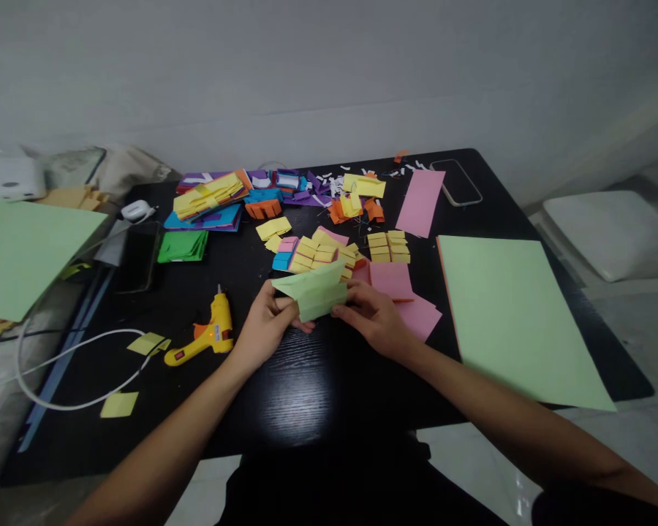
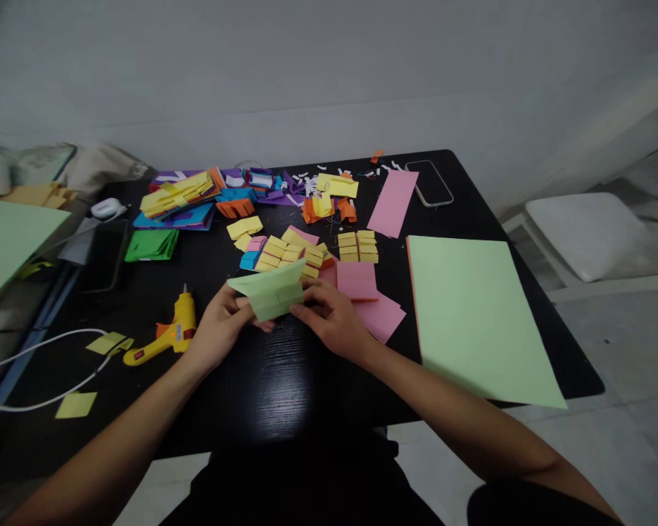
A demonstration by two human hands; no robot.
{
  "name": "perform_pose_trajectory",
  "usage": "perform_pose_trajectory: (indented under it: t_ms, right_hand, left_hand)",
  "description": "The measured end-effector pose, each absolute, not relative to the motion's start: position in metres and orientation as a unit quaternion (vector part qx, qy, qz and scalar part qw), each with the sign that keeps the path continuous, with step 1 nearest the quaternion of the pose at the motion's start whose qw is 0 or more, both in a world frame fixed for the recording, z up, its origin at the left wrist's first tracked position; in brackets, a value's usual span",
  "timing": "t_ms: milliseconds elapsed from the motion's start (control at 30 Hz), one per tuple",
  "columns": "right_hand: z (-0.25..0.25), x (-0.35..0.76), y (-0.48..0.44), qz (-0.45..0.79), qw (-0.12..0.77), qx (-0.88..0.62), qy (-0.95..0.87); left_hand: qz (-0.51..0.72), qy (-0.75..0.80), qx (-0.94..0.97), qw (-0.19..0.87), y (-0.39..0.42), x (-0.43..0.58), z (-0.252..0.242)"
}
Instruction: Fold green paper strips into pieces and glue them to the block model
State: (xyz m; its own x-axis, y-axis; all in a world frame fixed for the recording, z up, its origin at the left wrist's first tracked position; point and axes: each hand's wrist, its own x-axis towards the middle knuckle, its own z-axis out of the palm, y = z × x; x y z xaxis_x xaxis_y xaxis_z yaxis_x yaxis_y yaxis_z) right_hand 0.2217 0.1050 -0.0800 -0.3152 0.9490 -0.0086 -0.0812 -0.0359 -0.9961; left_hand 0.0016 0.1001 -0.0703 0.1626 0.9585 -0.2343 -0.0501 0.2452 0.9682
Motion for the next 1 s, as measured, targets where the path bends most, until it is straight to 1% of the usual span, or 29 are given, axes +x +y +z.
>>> perform_pose_trajectory:
  t_ms: [67, 200, 300, 400, 467, 633, 700, 833, 1000]
  right_hand:
    - [-0.081, 0.221, 0.107, 0.623, 0.424, -0.397, -0.524]
    - [-0.082, 0.223, 0.110, 0.662, 0.417, -0.402, -0.475]
    - [-0.083, 0.224, 0.111, 0.673, 0.422, -0.413, -0.445]
    - [-0.084, 0.224, 0.111, 0.672, 0.435, -0.419, -0.428]
    - [-0.083, 0.224, 0.112, 0.665, 0.442, -0.425, -0.427]
    - [-0.080, 0.225, 0.111, 0.639, 0.419, -0.450, -0.462]
    - [-0.081, 0.224, 0.111, 0.628, 0.418, -0.457, -0.471]
    - [-0.083, 0.223, 0.110, 0.607, 0.430, -0.470, -0.475]
    - [-0.084, 0.223, 0.110, 0.605, 0.428, -0.459, -0.490]
  left_hand:
    - [0.423, 0.497, 0.475, 0.590, 0.100, -0.001, -0.071]
    - [0.511, 0.481, 0.526, 0.480, 0.105, -0.014, -0.073]
    - [0.541, 0.435, 0.564, 0.448, 0.107, -0.023, -0.072]
    - [0.500, 0.421, 0.636, 0.410, 0.105, -0.024, -0.069]
    - [0.460, 0.422, 0.691, 0.364, 0.102, -0.020, -0.066]
    - [0.395, 0.402, 0.787, 0.249, 0.098, -0.013, -0.059]
    - [0.376, 0.393, 0.806, 0.234, 0.096, -0.012, -0.058]
    - [0.337, 0.370, 0.832, 0.238, 0.094, -0.010, -0.060]
    - [0.343, 0.364, 0.833, 0.236, 0.096, -0.009, -0.067]
